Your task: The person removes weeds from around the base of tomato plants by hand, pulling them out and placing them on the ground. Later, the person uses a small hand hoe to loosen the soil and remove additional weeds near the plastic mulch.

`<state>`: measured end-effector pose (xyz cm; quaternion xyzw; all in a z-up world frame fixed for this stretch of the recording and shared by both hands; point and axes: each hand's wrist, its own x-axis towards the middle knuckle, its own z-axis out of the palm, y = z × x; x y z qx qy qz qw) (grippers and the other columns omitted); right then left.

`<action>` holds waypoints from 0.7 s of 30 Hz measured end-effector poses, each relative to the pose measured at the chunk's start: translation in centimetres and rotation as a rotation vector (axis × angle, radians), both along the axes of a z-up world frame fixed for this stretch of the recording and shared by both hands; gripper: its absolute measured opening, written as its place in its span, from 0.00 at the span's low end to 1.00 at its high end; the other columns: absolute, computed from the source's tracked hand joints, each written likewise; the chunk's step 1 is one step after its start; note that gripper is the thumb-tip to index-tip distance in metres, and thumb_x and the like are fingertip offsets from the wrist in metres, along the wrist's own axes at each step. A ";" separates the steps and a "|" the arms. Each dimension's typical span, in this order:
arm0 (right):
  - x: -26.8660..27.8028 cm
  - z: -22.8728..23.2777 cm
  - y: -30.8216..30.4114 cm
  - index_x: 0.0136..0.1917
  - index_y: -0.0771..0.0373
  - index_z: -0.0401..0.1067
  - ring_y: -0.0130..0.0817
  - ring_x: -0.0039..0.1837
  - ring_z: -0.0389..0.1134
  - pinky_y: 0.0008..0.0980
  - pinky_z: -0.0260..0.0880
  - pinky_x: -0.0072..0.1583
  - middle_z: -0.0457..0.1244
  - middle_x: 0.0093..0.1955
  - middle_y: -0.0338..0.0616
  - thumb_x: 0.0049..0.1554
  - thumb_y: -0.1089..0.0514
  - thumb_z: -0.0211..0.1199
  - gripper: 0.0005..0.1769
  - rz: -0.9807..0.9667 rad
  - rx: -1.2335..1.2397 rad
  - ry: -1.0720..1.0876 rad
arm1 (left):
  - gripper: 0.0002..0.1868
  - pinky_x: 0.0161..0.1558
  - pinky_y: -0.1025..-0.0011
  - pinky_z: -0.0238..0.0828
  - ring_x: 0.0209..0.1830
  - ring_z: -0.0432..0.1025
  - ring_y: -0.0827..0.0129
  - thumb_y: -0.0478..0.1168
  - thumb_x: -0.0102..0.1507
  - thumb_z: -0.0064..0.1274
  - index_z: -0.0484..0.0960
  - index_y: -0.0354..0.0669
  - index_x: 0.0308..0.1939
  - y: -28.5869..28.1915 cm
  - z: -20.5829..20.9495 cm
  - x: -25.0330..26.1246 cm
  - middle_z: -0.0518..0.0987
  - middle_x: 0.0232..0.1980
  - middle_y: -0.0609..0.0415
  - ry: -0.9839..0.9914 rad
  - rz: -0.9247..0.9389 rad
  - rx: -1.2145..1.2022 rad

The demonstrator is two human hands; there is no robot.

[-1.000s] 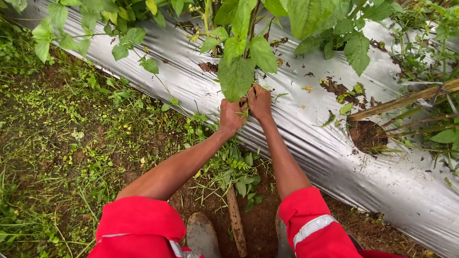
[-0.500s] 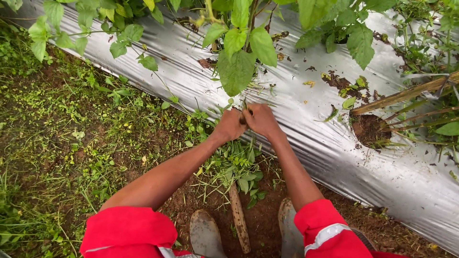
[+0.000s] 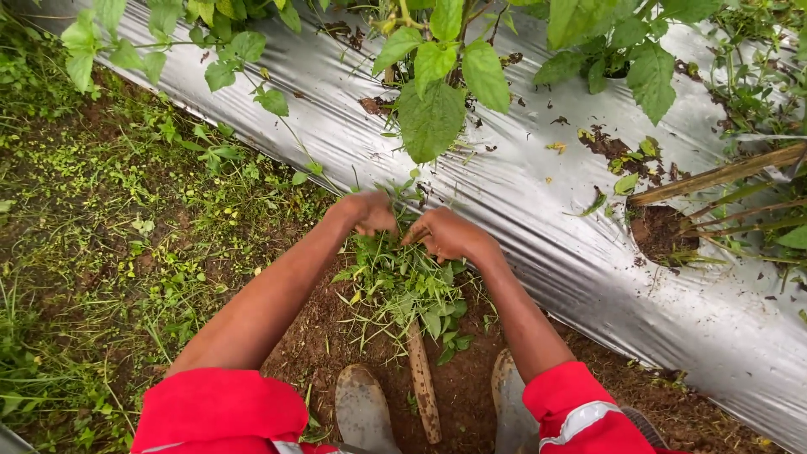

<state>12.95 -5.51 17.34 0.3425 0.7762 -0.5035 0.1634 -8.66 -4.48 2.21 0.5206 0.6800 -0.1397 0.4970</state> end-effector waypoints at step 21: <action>-3.1 -12.8 12.1 0.67 0.67 0.68 0.69 0.64 0.66 0.67 0.68 0.63 0.62 0.63 0.60 0.45 0.68 0.64 0.35 -0.716 0.921 0.576 | 0.59 0.81 0.52 0.46 0.81 0.48 0.38 0.28 0.46 0.73 0.56 0.29 0.78 6.6 4.7 2.5 0.53 0.81 0.31 0.061 0.314 1.015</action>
